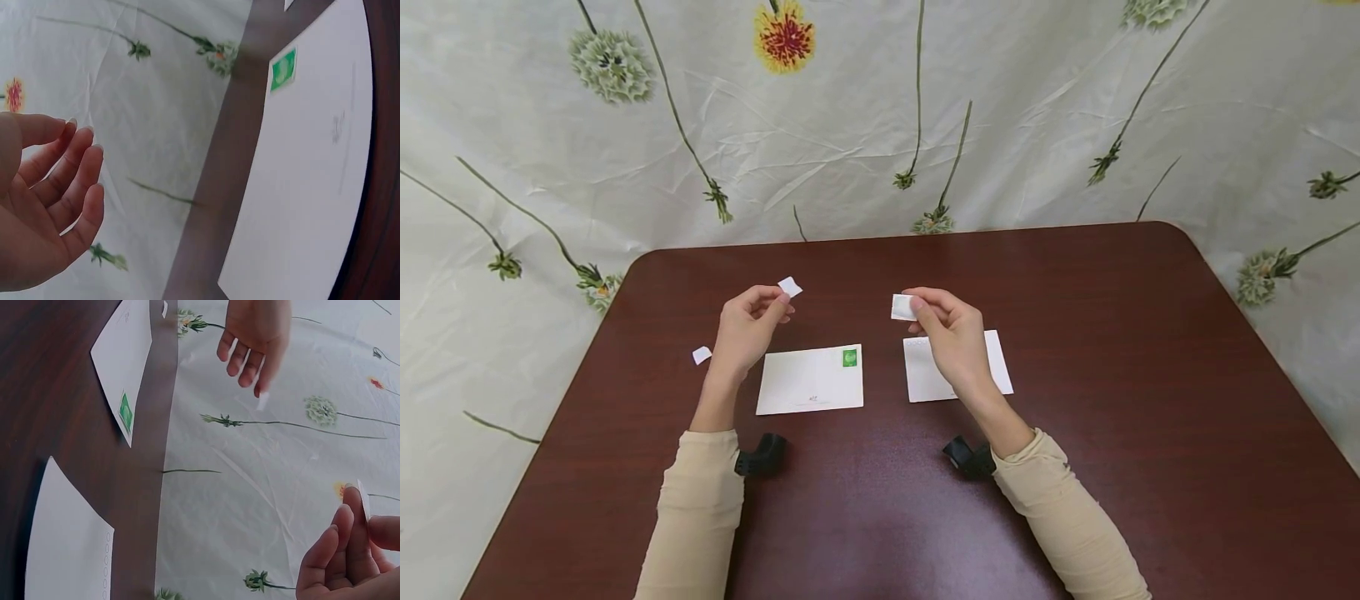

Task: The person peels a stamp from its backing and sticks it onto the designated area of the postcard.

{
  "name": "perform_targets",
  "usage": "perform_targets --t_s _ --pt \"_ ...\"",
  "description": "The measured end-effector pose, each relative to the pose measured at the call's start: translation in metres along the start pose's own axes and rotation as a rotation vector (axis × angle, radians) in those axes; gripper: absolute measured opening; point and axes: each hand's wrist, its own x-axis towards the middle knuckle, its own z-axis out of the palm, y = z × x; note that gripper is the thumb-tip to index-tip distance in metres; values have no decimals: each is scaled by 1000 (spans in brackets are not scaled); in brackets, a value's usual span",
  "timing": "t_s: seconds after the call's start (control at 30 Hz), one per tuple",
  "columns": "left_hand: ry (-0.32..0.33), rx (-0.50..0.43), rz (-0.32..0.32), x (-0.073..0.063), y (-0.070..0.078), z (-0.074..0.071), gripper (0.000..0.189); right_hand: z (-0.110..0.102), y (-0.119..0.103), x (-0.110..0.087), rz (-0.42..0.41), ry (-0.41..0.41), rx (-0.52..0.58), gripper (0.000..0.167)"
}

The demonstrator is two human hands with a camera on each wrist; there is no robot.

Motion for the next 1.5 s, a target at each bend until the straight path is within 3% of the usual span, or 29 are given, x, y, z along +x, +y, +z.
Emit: perform_targets --t_s 0.2,0.47,0.73,0.87,1.03,1.27,1.4,1.5 --pt "35 15 -109 5 -17 -12 18 0 1 0 21 -12 -5 21" --pt "140 67 -254 7 -40 -22 21 1 1 0 34 -14 5 21" --pt "98 110 -411 6 -59 -37 27 2 1 -1 31 -19 9 21" --pt "69 136 -460 6 -63 -42 28 2 0 -1 30 -22 10 21" --pt "46 217 -485 5 -66 -44 29 3 0 -1 28 -20 14 21" --pt "88 318 -501 2 -65 -51 32 3 0 -1 23 -22 16 21" --pt "126 331 -466 1 -54 -55 36 3 1 -2 16 -27 27 21" --pt "142 282 -398 -1 -36 -56 37 3 2 -1 12 -32 36 22"
